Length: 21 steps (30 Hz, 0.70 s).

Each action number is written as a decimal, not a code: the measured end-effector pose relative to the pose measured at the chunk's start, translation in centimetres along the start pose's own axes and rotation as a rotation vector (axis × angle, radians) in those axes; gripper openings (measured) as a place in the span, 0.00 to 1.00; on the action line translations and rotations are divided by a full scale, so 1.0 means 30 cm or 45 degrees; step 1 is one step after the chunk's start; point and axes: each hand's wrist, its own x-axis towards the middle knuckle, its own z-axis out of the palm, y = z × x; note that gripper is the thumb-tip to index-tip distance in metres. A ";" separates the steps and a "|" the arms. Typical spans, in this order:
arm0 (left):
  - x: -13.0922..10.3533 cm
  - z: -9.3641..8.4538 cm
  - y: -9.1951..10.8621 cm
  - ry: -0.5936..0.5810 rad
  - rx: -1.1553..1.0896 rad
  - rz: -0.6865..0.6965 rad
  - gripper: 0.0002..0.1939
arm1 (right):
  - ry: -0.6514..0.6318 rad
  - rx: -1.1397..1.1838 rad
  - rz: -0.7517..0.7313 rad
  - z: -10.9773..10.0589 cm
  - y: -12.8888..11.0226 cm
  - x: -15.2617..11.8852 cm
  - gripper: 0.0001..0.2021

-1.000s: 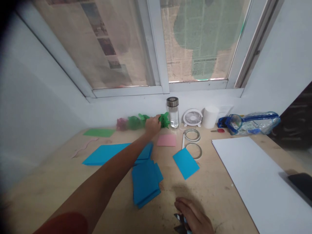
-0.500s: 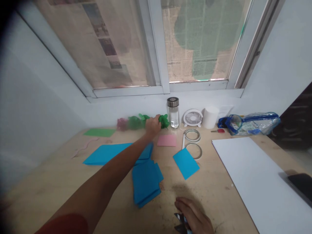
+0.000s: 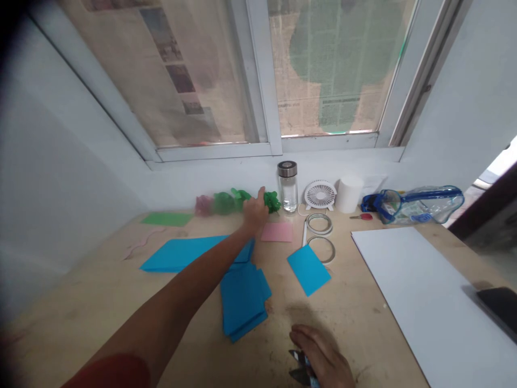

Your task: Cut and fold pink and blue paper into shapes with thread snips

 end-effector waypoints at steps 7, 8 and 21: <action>-0.038 0.014 0.013 0.021 -0.025 -0.061 0.24 | -0.063 -0.025 -0.066 -0.010 0.017 0.000 0.20; -0.046 0.017 0.015 0.013 -0.028 -0.057 0.22 | -0.069 -0.026 -0.060 -0.010 0.018 -0.002 0.19; -0.073 0.077 0.034 -0.229 -0.025 0.114 0.16 | 0.016 -0.074 0.031 0.001 0.003 0.001 0.16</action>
